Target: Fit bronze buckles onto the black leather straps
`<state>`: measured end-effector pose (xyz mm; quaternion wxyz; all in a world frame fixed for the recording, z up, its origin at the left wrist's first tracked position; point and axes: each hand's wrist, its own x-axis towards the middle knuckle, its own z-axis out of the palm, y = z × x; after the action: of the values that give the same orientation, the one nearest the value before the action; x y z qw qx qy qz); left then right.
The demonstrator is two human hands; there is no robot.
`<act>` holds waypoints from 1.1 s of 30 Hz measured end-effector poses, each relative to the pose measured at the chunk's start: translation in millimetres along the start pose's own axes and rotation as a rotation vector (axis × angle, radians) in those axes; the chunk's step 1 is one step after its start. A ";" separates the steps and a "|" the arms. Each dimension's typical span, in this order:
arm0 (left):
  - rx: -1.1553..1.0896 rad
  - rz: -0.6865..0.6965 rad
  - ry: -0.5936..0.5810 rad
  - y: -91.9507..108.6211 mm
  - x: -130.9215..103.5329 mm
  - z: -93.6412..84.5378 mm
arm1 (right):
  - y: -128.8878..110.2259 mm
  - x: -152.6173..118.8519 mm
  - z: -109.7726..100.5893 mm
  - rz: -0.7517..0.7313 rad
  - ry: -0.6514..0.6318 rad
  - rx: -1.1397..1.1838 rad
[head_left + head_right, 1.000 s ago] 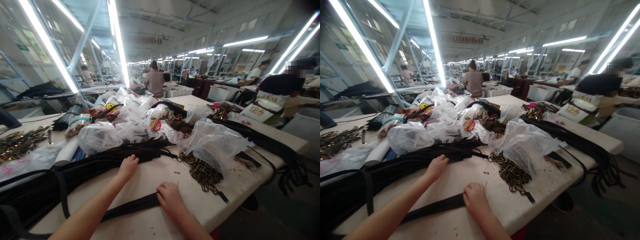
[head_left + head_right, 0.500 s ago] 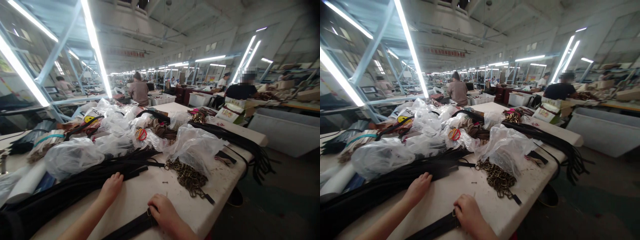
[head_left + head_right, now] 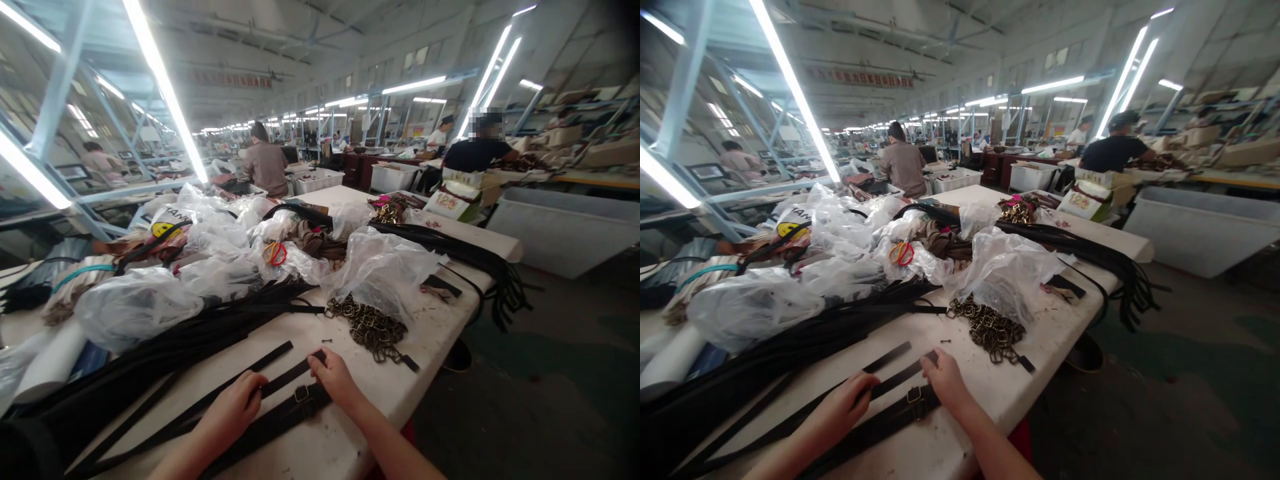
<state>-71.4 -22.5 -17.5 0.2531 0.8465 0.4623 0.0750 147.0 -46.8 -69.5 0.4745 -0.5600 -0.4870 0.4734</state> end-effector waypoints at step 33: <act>-0.937 -0.546 -0.074 52.1 19.9 11.0 | -20.1 48.9 -37.0 -0.116 -0.089 -1.218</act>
<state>-17.4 -33.3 -3.1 0.6299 0.4940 0.5733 0.1748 185.6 0.7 -49.1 0.0734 -0.6828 -0.7191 0.1061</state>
